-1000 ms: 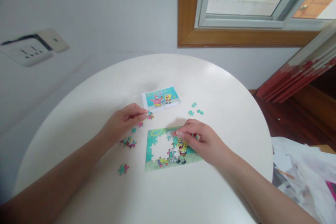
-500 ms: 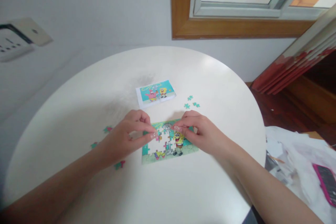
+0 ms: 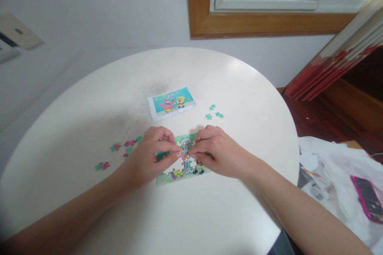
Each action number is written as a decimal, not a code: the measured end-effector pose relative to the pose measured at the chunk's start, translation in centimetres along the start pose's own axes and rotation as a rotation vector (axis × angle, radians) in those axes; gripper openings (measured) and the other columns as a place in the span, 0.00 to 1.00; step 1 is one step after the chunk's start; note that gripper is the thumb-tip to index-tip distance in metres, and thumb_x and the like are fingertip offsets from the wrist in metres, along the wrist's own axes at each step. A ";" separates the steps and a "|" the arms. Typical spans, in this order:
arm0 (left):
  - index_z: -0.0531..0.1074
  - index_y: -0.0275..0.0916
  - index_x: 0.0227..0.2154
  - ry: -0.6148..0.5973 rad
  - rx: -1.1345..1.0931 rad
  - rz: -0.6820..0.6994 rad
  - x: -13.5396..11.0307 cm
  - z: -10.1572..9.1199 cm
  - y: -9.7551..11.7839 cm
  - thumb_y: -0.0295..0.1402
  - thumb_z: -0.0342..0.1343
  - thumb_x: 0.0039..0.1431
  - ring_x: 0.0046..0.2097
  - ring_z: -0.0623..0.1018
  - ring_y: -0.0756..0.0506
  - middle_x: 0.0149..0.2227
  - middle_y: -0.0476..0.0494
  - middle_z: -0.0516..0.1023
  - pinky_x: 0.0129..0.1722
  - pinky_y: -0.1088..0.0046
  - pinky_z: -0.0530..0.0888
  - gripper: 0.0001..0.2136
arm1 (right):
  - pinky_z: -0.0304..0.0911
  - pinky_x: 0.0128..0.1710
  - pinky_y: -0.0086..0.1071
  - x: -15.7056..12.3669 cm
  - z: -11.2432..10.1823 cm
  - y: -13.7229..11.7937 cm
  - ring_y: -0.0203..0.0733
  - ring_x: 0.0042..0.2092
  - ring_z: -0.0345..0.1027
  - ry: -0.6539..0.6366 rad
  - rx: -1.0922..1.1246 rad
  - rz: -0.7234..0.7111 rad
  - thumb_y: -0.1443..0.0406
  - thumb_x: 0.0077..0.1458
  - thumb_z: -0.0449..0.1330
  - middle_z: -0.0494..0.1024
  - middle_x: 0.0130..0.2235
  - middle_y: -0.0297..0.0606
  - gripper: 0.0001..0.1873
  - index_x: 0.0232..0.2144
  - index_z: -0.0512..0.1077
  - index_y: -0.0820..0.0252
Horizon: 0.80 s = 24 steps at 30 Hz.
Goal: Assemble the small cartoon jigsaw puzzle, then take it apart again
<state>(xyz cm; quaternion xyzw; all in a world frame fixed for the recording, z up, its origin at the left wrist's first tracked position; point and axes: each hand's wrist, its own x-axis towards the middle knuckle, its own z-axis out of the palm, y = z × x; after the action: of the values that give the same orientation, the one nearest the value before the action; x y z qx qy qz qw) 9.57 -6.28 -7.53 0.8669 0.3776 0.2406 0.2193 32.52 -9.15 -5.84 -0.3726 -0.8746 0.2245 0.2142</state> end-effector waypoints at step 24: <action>0.81 0.46 0.31 -0.075 0.098 -0.008 0.2 -0.6 0.4 0.33 0.58 0.56 0.44 0.67 0.41 0.38 0.44 0.69 0.47 0.59 0.65 0.06 | 0.56 0.43 0.36 0.0 0.2 -0.3 0.41 0.40 0.64 -0.008 -0.012 0.049 0.71 0.56 0.59 0.74 0.35 0.37 0.12 0.39 0.79 0.53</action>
<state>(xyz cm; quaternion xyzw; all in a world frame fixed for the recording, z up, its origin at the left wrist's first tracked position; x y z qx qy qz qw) 9.57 -6.30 -6.76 0.8835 0.3837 0.1883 0.1917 32.30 -9.40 -5.82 -0.3944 -0.8673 0.2260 0.2029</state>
